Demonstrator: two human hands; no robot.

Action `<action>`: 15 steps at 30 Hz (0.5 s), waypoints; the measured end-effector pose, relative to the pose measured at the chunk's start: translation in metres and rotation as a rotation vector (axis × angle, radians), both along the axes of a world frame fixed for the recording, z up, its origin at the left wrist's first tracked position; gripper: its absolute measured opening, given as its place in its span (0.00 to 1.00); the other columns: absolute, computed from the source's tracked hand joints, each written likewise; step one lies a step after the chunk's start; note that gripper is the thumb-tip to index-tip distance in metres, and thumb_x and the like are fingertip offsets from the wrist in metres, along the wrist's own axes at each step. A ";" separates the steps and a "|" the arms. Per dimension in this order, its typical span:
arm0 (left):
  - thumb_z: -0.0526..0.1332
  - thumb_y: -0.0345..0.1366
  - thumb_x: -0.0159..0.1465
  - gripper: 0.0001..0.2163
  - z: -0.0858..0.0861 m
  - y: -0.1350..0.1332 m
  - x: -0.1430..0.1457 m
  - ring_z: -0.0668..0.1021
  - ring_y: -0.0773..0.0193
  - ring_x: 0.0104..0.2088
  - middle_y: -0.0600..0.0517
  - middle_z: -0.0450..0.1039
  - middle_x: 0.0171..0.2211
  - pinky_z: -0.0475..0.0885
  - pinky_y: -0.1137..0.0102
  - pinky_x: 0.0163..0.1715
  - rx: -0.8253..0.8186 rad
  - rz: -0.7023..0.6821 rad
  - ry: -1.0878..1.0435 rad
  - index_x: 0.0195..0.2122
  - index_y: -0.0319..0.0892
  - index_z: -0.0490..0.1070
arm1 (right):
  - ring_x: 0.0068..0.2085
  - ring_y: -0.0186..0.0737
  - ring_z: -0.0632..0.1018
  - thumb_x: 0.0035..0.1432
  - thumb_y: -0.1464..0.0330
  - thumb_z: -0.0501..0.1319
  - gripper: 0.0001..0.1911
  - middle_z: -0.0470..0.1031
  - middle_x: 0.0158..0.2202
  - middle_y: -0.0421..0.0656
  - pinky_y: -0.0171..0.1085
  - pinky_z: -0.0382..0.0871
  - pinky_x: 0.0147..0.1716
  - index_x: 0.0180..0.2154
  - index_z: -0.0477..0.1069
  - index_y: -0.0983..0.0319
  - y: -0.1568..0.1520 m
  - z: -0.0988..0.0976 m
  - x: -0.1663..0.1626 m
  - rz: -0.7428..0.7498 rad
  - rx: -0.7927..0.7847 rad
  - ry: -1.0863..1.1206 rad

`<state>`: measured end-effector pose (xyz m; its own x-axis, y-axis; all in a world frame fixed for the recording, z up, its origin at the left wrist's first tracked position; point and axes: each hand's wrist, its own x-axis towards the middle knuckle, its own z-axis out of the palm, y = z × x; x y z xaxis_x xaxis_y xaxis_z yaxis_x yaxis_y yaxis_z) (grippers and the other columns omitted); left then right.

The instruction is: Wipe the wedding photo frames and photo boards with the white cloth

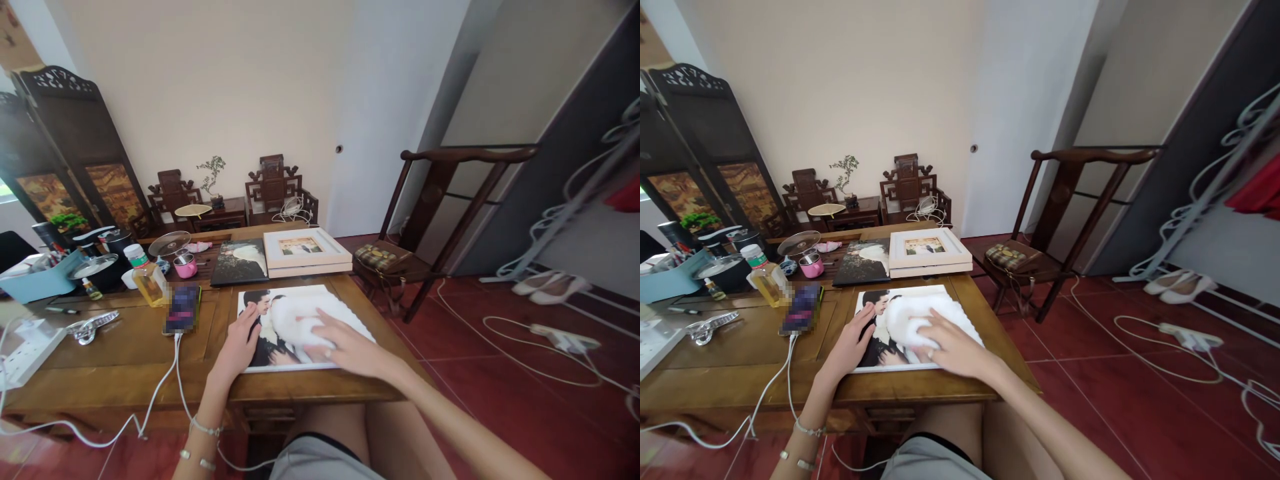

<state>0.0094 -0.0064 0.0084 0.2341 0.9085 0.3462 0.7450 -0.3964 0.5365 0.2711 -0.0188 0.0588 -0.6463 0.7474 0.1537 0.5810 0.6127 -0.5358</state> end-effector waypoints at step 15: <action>0.49 0.35 0.66 0.20 -0.002 0.000 0.000 0.60 0.58 0.63 0.45 0.58 0.62 0.56 0.56 0.62 0.014 -0.003 -0.004 0.59 0.43 0.61 | 0.64 0.48 0.55 0.56 0.72 0.54 0.09 0.65 0.59 0.53 0.59 0.38 0.61 0.33 0.73 0.61 -0.024 0.000 -0.016 0.081 0.127 -0.069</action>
<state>0.0099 -0.0062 0.0061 0.2349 0.9030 0.3596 0.7417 -0.4057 0.5342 0.2556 -0.0425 0.0590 -0.7158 0.6700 0.1970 0.5598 0.7192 -0.4116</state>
